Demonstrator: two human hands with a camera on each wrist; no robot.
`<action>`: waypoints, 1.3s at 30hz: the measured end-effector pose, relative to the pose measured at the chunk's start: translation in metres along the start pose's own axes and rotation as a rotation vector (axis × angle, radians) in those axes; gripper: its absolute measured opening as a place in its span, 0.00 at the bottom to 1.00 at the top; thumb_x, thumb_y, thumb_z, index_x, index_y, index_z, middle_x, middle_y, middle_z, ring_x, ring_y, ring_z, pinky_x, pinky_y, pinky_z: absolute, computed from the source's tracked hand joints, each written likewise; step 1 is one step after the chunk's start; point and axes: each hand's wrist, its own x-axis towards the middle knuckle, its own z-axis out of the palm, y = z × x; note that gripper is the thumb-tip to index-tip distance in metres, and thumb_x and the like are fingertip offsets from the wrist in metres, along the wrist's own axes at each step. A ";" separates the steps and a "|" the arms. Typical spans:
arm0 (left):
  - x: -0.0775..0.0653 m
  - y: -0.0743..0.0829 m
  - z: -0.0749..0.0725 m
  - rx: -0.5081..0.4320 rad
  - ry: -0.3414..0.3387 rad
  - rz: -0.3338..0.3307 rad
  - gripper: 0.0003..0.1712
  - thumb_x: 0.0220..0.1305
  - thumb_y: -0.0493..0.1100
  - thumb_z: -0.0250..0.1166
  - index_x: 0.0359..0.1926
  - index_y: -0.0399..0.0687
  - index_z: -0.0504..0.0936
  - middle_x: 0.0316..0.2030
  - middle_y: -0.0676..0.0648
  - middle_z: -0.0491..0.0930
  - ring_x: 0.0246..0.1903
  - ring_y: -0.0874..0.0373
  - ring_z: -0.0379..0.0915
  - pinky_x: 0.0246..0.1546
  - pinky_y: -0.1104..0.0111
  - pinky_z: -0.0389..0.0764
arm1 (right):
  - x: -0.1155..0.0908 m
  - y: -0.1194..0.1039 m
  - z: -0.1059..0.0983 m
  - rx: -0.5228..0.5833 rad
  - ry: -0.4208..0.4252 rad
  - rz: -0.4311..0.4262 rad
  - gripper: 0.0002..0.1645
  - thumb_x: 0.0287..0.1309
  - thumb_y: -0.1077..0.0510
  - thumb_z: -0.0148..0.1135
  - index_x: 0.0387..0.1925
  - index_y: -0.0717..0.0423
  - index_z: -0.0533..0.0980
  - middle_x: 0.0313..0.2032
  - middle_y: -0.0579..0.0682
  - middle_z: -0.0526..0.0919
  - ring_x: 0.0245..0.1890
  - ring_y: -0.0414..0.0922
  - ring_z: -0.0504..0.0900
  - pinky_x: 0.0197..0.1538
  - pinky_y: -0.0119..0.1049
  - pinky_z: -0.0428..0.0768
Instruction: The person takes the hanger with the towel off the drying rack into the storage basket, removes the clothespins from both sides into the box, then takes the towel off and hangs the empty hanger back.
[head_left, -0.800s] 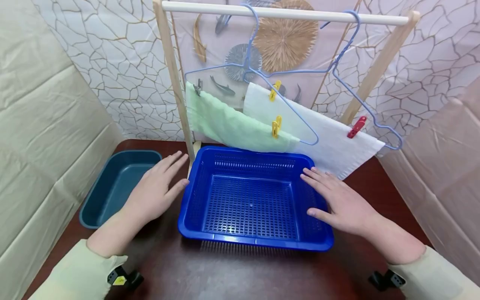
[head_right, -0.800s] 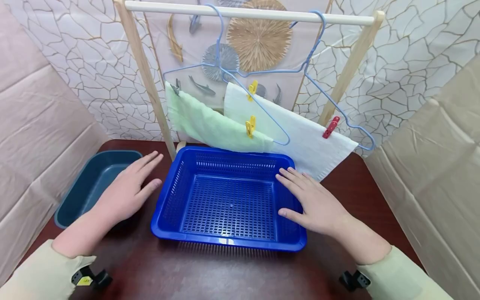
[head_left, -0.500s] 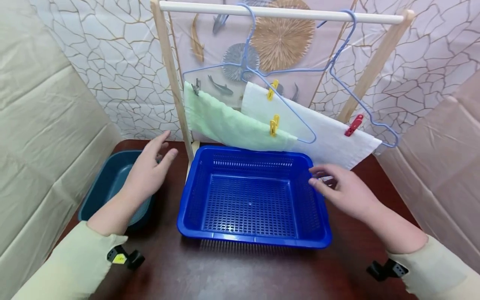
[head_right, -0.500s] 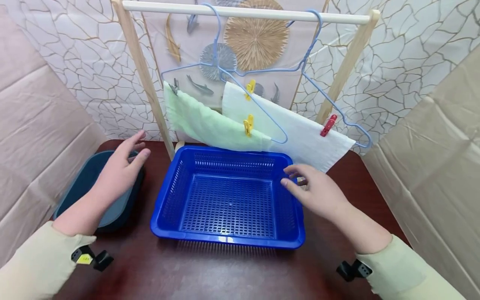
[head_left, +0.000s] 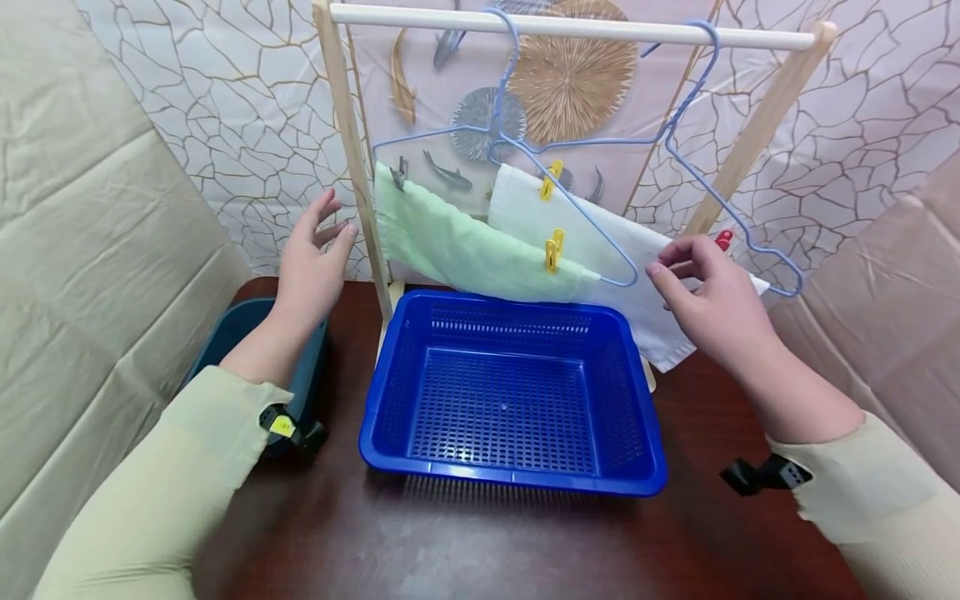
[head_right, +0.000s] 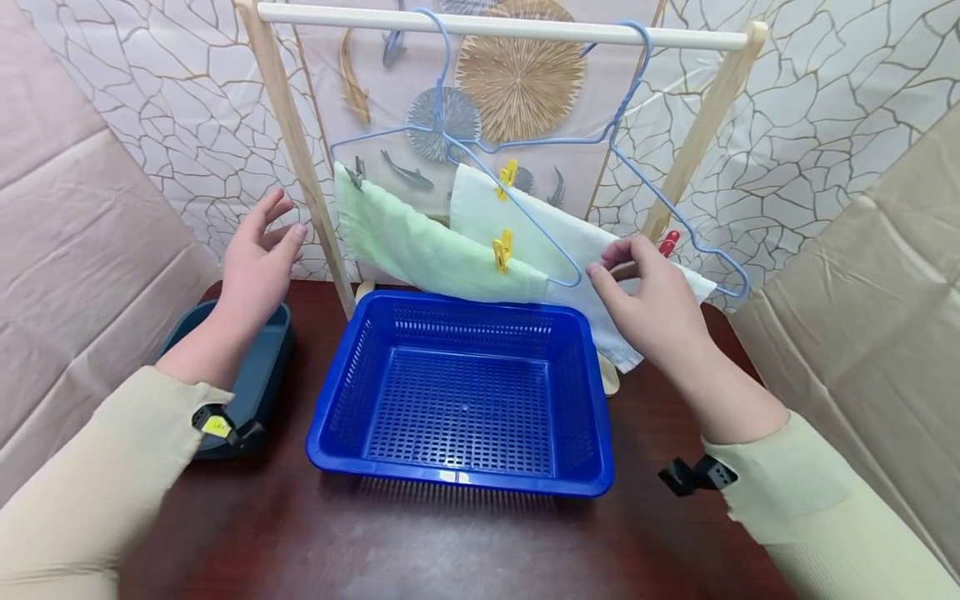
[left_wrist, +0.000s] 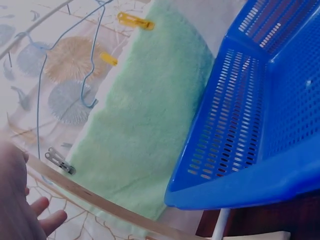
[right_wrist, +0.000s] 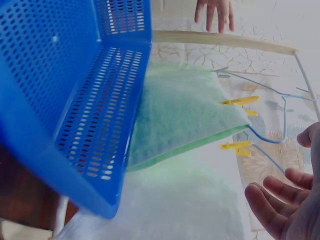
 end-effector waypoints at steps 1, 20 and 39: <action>0.003 0.000 0.002 -0.008 0.007 0.008 0.32 0.66 0.55 0.53 0.68 0.71 0.54 0.65 0.58 0.61 0.60 0.62 0.64 0.56 0.61 0.71 | 0.003 -0.003 0.001 0.000 0.003 -0.004 0.25 0.59 0.38 0.51 0.48 0.51 0.69 0.44 0.51 0.79 0.42 0.46 0.79 0.40 0.39 0.70; 0.023 -0.012 0.022 0.007 -0.040 0.019 0.31 0.66 0.52 0.53 0.66 0.80 0.51 0.65 0.56 0.61 0.57 0.59 0.69 0.52 0.63 0.75 | 0.036 -0.029 0.029 -0.059 -0.039 -0.109 0.32 0.58 0.35 0.50 0.60 0.43 0.65 0.48 0.50 0.77 0.48 0.49 0.78 0.43 0.49 0.74; 0.026 -0.013 0.026 0.101 -0.034 0.009 0.33 0.67 0.54 0.51 0.67 0.80 0.47 0.62 0.50 0.66 0.56 0.60 0.69 0.52 0.64 0.74 | 0.049 -0.040 0.045 -0.093 -0.007 -0.169 0.26 0.66 0.38 0.40 0.60 0.40 0.69 0.40 0.47 0.82 0.35 0.44 0.81 0.32 0.41 0.72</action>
